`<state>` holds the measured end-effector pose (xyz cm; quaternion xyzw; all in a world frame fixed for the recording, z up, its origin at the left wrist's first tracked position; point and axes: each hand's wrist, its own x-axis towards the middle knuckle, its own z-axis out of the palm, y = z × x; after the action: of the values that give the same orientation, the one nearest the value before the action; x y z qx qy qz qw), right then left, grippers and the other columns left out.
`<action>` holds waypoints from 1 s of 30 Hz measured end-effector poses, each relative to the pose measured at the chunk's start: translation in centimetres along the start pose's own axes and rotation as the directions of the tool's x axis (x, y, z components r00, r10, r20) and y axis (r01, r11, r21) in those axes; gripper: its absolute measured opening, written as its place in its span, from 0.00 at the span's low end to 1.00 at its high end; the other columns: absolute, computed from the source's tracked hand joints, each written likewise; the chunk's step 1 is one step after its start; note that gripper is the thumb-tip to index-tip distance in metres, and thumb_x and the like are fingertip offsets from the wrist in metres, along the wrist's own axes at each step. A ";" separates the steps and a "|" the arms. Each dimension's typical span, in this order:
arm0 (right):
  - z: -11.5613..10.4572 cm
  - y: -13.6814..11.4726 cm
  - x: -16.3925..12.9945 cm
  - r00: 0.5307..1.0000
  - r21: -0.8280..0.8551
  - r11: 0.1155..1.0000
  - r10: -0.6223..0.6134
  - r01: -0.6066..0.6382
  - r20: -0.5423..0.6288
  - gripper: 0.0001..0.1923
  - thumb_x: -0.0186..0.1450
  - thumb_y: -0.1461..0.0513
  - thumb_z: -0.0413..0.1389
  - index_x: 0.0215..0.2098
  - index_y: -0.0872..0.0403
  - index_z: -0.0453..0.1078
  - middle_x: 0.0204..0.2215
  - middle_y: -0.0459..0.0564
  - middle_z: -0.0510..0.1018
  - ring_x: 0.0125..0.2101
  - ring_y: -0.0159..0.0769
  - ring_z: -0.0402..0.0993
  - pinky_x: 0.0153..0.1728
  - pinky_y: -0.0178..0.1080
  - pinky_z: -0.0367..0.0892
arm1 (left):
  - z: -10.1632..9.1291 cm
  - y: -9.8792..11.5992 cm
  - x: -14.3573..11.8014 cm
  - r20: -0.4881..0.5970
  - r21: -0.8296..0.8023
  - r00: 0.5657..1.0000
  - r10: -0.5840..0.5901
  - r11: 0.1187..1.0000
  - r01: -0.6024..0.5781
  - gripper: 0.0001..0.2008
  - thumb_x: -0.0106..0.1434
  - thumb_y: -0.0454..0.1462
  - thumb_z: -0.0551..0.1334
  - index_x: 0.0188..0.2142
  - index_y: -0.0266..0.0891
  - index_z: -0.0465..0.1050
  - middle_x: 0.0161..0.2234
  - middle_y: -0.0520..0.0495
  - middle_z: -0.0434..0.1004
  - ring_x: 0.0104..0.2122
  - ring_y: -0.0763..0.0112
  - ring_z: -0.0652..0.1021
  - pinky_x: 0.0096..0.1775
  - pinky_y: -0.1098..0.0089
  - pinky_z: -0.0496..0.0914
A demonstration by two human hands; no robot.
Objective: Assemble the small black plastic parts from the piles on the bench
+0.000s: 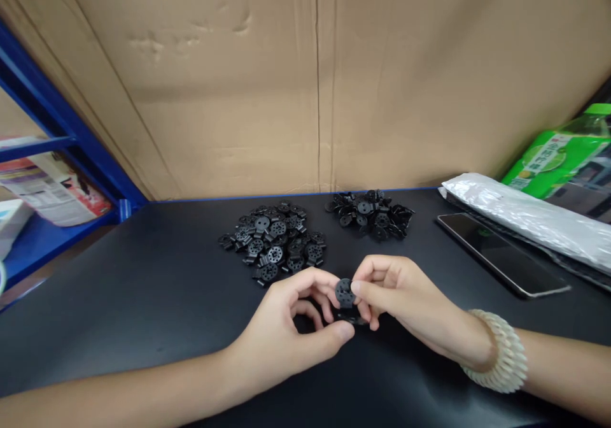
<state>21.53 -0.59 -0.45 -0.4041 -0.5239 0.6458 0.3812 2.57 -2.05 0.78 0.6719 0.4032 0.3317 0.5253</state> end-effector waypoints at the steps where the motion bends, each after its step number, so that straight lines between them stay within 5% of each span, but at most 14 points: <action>1: 0.0 0.0 0.0 1.000 -0.013 1.000 0.001 -0.001 -0.001 0.09 0.56 0.61 0.64 0.25 0.57 0.70 0.17 0.43 0.74 0.18 0.26 0.70 0.20 0.28 0.68 | 0.0 0.0 0.0 -0.006 0.002 1.000 -0.005 1.000 0.005 0.09 0.54 0.32 0.65 0.36 0.36 0.72 0.31 0.49 0.72 0.31 0.71 0.74 0.32 0.72 0.69; 4: 0.1 0.1 -0.2 1.000 -0.028 1.000 0.002 -0.002 0.006 0.10 0.55 0.60 0.65 0.25 0.57 0.69 0.17 0.43 0.74 0.17 0.26 0.70 0.19 0.29 0.68 | 0.1 -0.2 0.0 -0.040 -0.009 0.998 -0.038 0.999 0.038 0.04 0.57 0.34 0.64 0.32 0.36 0.71 0.28 0.50 0.73 0.28 0.73 0.73 0.31 0.73 0.69; 11: 0.3 0.0 -0.4 0.993 0.037 0.999 -0.004 0.000 0.114 0.15 0.60 0.54 0.62 0.29 0.58 0.71 0.22 0.46 0.75 0.22 0.29 0.73 0.21 0.31 0.72 | -0.2 -0.2 0.1 -0.086 -0.115 0.991 -0.106 0.989 0.096 0.10 0.59 0.39 0.64 0.27 0.35 0.71 0.22 0.52 0.73 0.23 0.75 0.73 0.27 0.74 0.70; 18: 0.4 0.2 -0.5 0.993 -0.101 0.994 -0.029 0.041 0.117 0.17 0.58 0.51 0.62 0.28 0.58 0.71 0.21 0.46 0.75 0.19 0.28 0.72 0.20 0.31 0.72 | -0.3 -0.3 0.1 -0.085 -0.143 0.991 -0.105 0.986 0.092 0.10 0.59 0.40 0.64 0.26 0.35 0.72 0.22 0.51 0.74 0.23 0.74 0.74 0.28 0.74 0.70; 30: 0.7 0.0 -0.8 0.994 -0.113 0.991 -0.067 0.076 0.087 0.11 0.61 0.59 0.60 0.23 0.57 0.69 0.17 0.43 0.73 0.15 0.25 0.68 0.16 0.27 0.66 | -0.3 -0.3 0.0 -0.060 -0.149 0.993 -0.103 0.984 0.093 0.09 0.60 0.38 0.63 0.26 0.34 0.72 0.23 0.51 0.74 0.24 0.75 0.73 0.28 0.75 0.70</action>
<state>21.23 -1.55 -0.30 -0.3791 -0.5901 0.6164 0.3578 2.22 -1.85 0.52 0.5996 0.4279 0.3565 0.5748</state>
